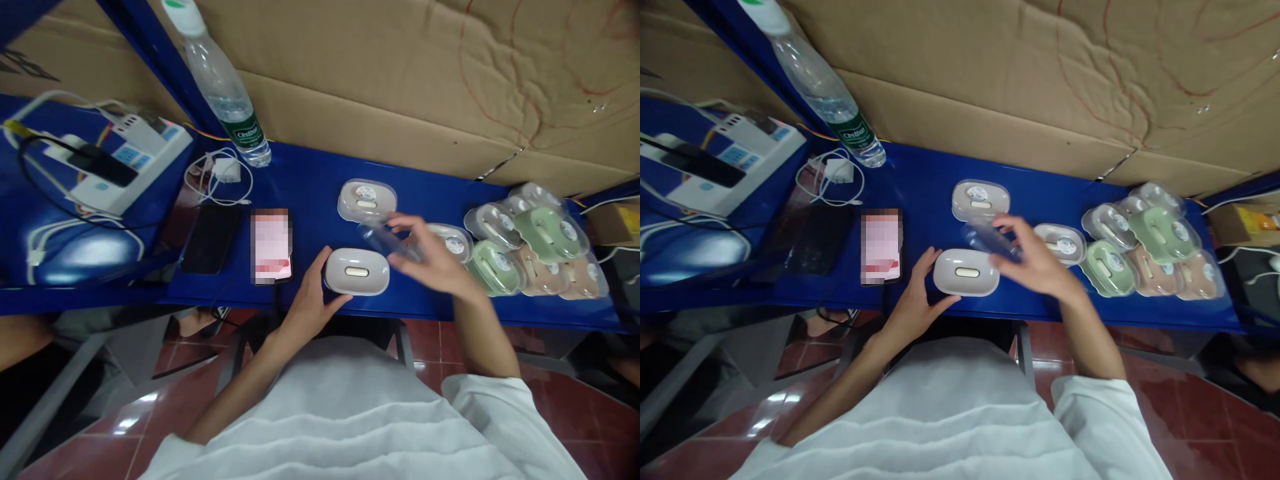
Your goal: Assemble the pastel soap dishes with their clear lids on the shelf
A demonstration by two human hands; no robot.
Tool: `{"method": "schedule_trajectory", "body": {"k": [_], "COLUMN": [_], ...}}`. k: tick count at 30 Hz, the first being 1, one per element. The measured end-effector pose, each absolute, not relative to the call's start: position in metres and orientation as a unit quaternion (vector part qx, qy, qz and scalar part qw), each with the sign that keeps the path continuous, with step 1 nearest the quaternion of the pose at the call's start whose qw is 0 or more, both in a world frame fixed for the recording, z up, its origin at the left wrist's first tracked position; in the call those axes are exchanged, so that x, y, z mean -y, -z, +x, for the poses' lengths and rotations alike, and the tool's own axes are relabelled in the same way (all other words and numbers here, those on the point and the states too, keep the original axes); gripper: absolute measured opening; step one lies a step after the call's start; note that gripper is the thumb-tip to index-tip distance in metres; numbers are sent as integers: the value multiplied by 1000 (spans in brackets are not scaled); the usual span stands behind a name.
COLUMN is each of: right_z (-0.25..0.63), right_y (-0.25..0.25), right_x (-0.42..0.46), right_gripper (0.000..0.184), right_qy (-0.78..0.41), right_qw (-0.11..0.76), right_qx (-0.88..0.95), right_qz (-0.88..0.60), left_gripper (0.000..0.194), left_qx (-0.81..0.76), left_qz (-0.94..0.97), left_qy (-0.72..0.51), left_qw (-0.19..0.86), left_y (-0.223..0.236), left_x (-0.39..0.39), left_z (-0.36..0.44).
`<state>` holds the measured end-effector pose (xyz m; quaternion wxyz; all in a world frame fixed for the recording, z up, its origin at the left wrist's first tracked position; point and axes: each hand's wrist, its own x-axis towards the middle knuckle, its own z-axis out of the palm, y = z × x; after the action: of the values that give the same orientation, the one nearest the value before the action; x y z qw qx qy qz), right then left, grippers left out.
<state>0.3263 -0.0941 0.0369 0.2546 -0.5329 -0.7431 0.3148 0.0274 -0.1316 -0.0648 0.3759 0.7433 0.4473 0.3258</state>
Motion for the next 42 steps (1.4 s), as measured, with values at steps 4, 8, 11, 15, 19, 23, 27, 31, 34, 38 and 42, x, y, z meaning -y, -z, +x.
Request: {"method": "schedule_trajectory", "body": {"k": [4, 8, 11, 15, 19, 23, 27, 31, 34, 38, 42], "right_z": [276, 273, 278, 277, 279, 283, 283, 277, 277, 285, 291], "right_y": [-7, 9, 16, 21, 25, 32, 34, 23, 10, 0, 6], "right_x": [119, 126, 129, 133, 131, 129, 130, 118, 95, 62, 43], "right_gripper": [54, 46, 49, 56, 59, 62, 58, 53, 55, 56, 53], "right_qy": [-217, -139, -84, -43, -54, -60, -50, -33, -39, -14, 49], "right_qw": [152, 143, 139, 126, 134, 146, 133, 113, 116, 152, 131], "right_qx": [852, 883, 899, 922, 918, 914, 910, 895, 899, 845, 778], "right_qz": [-451, -425, -407, -363, -369, -374, -389, -431, -420, -513, -613], "left_gripper": [112, 104, 99, 96, 97, 99, 99, 70, 49, 44, 44], "left_qx": [-448, -446, -448, -451, -454, -455, -445, -422, -422, -445, -487], "left_qz": [741, 757, 761, 759, 763, 766, 772, 809, 843, 864, 855], "left_qy": [-315, -301, -300, -304, -299, -287, -296, -320, -297, -227, -174], "left_qw": [389, 371, 360, 357, 350, 352, 343, 254, 150, 68, 28], "left_y": [64, 64, 66, 72, 75, 73, 67, 54, 43, 27, 14], "left_x": [130, 128, 127, 128, 128, 128, 130, 122, 99, 58, 20], "left_z": [25, 24, 23, 22, 23, 24, 25, 22, 16, 5, -4]}}
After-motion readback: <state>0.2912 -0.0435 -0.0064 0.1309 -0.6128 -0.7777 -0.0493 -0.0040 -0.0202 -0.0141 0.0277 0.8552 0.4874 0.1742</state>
